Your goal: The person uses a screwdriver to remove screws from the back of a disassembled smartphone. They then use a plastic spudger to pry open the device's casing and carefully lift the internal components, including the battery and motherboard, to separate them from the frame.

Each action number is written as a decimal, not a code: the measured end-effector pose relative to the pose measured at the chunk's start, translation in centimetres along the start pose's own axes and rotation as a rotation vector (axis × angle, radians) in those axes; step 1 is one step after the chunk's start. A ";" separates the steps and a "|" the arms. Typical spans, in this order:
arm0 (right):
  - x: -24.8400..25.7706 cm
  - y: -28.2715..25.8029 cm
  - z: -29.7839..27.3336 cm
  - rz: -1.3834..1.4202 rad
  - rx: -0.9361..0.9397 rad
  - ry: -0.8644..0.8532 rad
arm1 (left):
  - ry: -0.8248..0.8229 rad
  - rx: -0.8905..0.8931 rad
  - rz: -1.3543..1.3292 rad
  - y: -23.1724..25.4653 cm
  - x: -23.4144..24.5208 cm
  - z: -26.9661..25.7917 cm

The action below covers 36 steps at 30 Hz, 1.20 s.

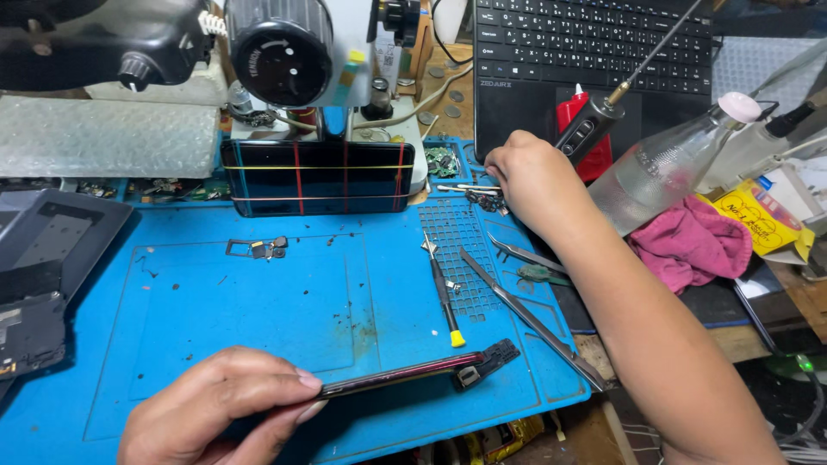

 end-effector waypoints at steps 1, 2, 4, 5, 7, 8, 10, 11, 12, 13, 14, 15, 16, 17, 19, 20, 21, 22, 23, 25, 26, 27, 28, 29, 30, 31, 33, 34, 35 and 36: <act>0.0 0.1 0.1 -0.009 -0.002 -0.007 | -0.012 0.017 0.003 -0.1 0.0 -0.1; -0.2 0.1 0.1 -0.016 -0.004 -0.016 | -0.024 0.035 0.009 -0.2 0.0 -0.2; 0.1 -0.1 0.1 0.016 0.001 0.035 | -0.031 0.048 0.012 -0.2 0.1 -0.2; 0.5 -0.2 0.2 0.031 0.005 0.063 | -0.025 0.042 0.010 -0.2 0.0 -0.2; 1.2 -0.7 0.3 0.082 0.005 0.110 | -0.016 0.029 0.001 -0.2 0.0 0.0; 1.4 -1.1 0.2 0.112 0.006 0.131 | -0.013 0.028 -0.002 -0.2 0.0 -0.1; 1.5 -1.8 0.4 0.121 0.001 0.098 | -0.003 0.039 -0.014 0.0 -0.1 -0.1; 1.4 -2.2 0.5 0.126 -0.001 0.082 | 0.005 0.049 -0.023 0.0 -0.1 -0.2; 1.4 -2.5 0.7 0.103 0.015 0.078 | 0.013 0.061 -0.032 0.1 -0.1 -0.2; 1.4 -2.8 0.9 0.080 0.030 0.074 | 0.005 0.043 -0.034 0.1 -0.1 -0.1; 1.4 -2.9 1.1 0.056 0.048 0.070 | -0.001 0.024 -0.037 0.2 0.0 0.1; 1.2 -3.0 1.5 0.064 0.072 0.047 | -0.006 0.005 -0.040 0.2 0.0 0.2; 1.0 -3.1 2.0 0.073 0.096 0.024 | -0.011 -0.003 -0.039 0.2 0.1 0.3; 0.8 -3.1 2.5 0.082 0.119 0.001 | -0.016 -0.010 -0.038 0.2 0.1 0.3; -0.1 -3.4 3.3 0.065 0.205 -0.055 | -0.027 -0.001 -0.045 0.3 0.1 0.2; -0.4 -3.6 3.8 0.054 0.251 -0.078 | -0.026 0.005 -0.049 0.3 0.1 0.3; -0.7 -3.5 4.3 0.044 0.242 -0.105 | -0.025 0.012 -0.053 0.3 0.1 0.4; -1.0 -3.4 4.5 0.036 0.233 -0.132 | -0.025 0.013 -0.062 0.3 0.1 0.4; -1.3 -3.3 4.8 0.027 0.223 -0.159 | -0.025 0.013 -0.070 0.4 0.1 0.4; -1.5 -3.1 4.8 0.069 0.236 -0.154 | -0.026 0.027 -0.074 0.4 0.2 0.3; -1.4 -3.0 4.9 0.086 0.241 -0.150 | -0.024 0.032 -0.070 0.4 0.2 0.3; -1.4 -2.9 4.8 0.086 0.248 -0.145 | -0.023 0.037 -0.066 0.4 0.2 0.3; -1.3 -2.8 4.7 0.086 0.254 -0.141 | -0.024 0.035 -0.067 0.4 0.2 0.4; -1.2 -2.7 4.6 0.086 0.260 -0.137 | -0.026 0.034 -0.068 0.4 0.1 0.4; -1.1 -2.6 4.5 0.109 0.260 -0.134 | -0.025 0.032 -0.068 0.4 0.1 0.4; -1.0 -2.5 4.4 0.133 0.261 -0.131 | -0.025 0.028 -0.071 0.4 0.1 0.4; -0.7 -2.3 4.5 0.186 0.239 -0.095 | -0.018 0.017 -0.073 0.4 0.2 0.5; -0.5 -2.0 4.3 0.218 0.209 -0.067 | -0.013 0.024 -0.070 0.4 0.2 0.4; -0.5 -1.8 4.2 0.250 0.180 -0.040 | -0.008 0.030 -0.068 0.5 0.1 0.3; -0.6 -1.6 4.1 0.237 0.156 -0.034 | -0.005 0.036 -0.066 0.5 0.1 0.3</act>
Point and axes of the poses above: each hand's wrist, its own z-axis towards the middle knuckle, its own x-axis out of the back of the hand, y = z × x, the point moved 5 cm from there along z, towards the middle knuckle
